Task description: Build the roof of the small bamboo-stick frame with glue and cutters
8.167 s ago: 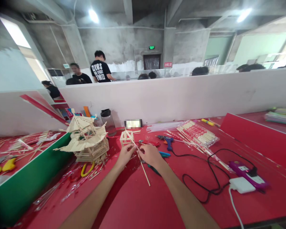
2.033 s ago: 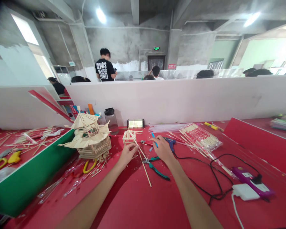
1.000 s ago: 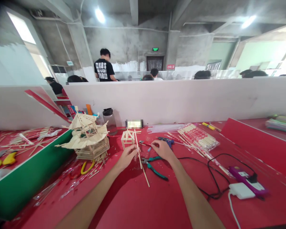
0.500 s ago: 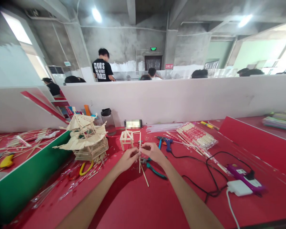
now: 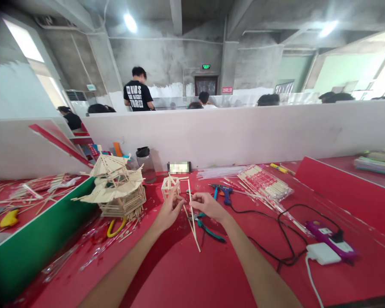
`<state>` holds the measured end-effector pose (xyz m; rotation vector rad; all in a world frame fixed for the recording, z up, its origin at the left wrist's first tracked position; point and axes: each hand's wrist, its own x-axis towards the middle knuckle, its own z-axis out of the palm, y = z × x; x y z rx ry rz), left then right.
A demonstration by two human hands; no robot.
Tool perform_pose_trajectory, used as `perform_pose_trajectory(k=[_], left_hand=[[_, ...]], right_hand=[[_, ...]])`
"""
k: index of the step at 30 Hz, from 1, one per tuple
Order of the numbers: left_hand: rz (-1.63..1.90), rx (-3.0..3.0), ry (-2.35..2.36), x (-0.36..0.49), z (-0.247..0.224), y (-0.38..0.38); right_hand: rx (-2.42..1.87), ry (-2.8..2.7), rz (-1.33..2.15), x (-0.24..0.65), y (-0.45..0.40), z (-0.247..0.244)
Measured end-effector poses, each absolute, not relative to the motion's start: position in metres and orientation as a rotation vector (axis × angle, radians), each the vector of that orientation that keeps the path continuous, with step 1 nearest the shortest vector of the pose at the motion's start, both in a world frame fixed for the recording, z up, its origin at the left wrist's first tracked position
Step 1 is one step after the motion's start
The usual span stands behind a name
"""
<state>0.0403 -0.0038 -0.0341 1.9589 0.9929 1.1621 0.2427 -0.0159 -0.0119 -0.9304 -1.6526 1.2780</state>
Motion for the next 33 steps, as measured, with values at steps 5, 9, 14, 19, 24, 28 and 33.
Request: perform_pose_trajectory(k=[5,9,14,19,24,28,33], left_hand=[[0.698,2.231,0.786,0.035,-0.029,-0.009],[0.361,2.261,0.533,0.033,-0.014,-0.019],[0.786,2.171,0.736,0.029,-0.001,-0.021],[1.214,2.062,1.079,0.027,-0.005,-0.013],[0.88,2.354,1.028,0.028,-0.013,-0.013],[0.431,2.574,0.7,0.033,-0.015,-0.022],[0.257,2.629,0.652,0.037,-0.012,-0.029]], right_hand=[[-0.813,-1.54,1.342,0.25,-0.017,-0.011],[-0.897,-1.357,1.244,0.258,-0.009,-0.011],[-1.006,-1.561,1.2,0.271,-0.007,-0.007],[-0.955,-1.818,1.324,0.278,-0.016,-0.002],[-0.886,-1.809,1.397,0.279,-0.021,0.001],[-0.843,-1.312,1.283,0.28,-0.009,-0.006],[-0.87,-0.937,1.159,0.286,0.007,-0.015]])
